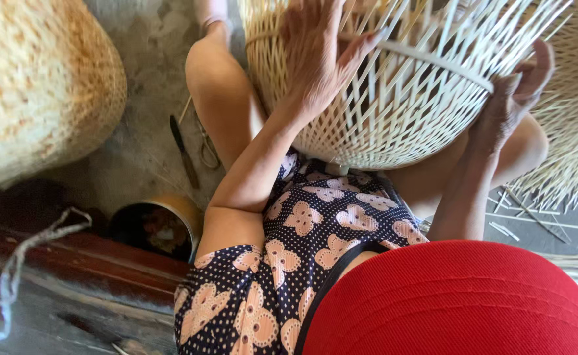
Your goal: The person weaves thin bamboo strips by hand to construct a conical basket.
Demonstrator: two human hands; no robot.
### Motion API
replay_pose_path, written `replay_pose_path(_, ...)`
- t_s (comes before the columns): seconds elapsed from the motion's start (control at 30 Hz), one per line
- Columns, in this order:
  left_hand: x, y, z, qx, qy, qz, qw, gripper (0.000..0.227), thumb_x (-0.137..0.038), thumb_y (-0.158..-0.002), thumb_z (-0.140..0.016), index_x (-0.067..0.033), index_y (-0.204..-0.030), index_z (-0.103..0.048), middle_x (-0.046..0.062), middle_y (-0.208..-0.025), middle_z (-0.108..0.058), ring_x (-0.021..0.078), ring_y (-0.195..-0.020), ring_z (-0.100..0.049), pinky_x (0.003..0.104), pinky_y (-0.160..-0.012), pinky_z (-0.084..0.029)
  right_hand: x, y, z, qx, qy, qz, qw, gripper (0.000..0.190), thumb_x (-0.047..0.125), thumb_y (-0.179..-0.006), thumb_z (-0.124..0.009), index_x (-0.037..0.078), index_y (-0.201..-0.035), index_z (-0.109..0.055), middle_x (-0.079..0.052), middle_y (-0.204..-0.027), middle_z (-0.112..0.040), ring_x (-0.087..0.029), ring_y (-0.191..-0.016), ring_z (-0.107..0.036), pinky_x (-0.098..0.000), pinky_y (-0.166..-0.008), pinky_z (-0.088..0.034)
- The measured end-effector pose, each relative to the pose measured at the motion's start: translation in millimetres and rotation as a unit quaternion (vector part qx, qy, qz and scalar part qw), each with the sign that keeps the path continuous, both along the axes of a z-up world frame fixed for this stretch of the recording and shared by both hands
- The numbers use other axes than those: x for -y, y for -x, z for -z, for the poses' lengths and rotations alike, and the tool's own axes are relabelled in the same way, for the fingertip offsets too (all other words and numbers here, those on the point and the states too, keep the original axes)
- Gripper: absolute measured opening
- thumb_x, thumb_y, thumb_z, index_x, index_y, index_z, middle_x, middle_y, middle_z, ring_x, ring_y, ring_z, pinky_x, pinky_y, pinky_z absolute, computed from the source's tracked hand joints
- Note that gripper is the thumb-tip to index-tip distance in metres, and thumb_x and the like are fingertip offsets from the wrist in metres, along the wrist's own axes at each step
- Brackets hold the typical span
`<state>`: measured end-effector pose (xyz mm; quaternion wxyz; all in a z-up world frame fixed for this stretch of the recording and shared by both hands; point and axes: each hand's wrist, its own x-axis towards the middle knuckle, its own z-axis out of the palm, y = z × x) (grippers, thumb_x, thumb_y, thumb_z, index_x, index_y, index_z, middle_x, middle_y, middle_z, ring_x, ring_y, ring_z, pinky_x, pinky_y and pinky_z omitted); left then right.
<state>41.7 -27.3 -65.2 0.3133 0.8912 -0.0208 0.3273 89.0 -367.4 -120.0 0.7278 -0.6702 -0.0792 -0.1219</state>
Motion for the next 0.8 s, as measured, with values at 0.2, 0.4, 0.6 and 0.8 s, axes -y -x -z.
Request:
replay_pose_path(0.2,4.9,-13.7,-16.8,0.027,0.010,-0.020,0.999,0.070,-0.054,-0.099,-0.068,-0.0227,-0.152,-0.036,0.008,-0.150,-0.043,0.0284,-0.140,-0.042,0.048,-0.119,-0.028,-2.7,-6.2,-8.5,-0.035,-0.047,-0.014,0.998,0.080,0.044,-0.101,-0.086,0.008,-0.158,-0.043,0.002,-0.093,-0.039,-0.005,-0.075,-0.039,-0.0183,-0.067,-0.032)
replay_pose_path(0.4,22.7,-63.8,-30.0,-0.032,0.003,0.122,0.992,0.049,-0.025,-0.106,-0.076,-0.0284,-0.147,-0.049,0.000,-0.140,-0.053,0.0184,-0.130,-0.052,0.038,-0.112,-0.040,-15.6,-30.4,-9.3,0.045,0.118,0.118,0.985,0.067,0.036,-0.111,-0.075,0.016,-0.162,-0.036,-0.012,-0.148,-0.055,-0.022,-0.146,-0.049,-0.0410,-0.130,-0.036)
replay_pose_path(0.6,34.9,-104.3,-46.5,0.009,-0.103,0.023,0.994,0.062,-0.038,-0.082,-0.080,-0.0089,-0.132,-0.059,0.018,-0.124,-0.063,0.0282,-0.114,-0.058,0.053,-0.097,-0.042,-26.6,-58.4,-66.6,0.199,0.396,0.167,0.881,0.020,0.015,-0.108,-0.079,0.020,-0.127,-0.074,-0.009,-0.120,-0.068,-0.025,-0.122,-0.061,-0.0490,-0.110,-0.047)
replay_pose_path(0.8,21.0,-114.3,-52.9,-0.157,-0.012,0.213,0.964,0.043,-0.033,-0.099,-0.079,-0.0174,-0.133,-0.057,0.000,-0.103,-0.074,0.0113,-0.092,-0.069,0.031,-0.091,-0.056,-85.7,-62.8,-128.2,0.126,0.486,-0.098,0.859,0.030,0.011,-0.098,-0.083,0.010,-0.127,-0.077,-0.003,-0.099,-0.057,-0.019,-0.099,-0.050,-0.0374,-0.094,-0.044)
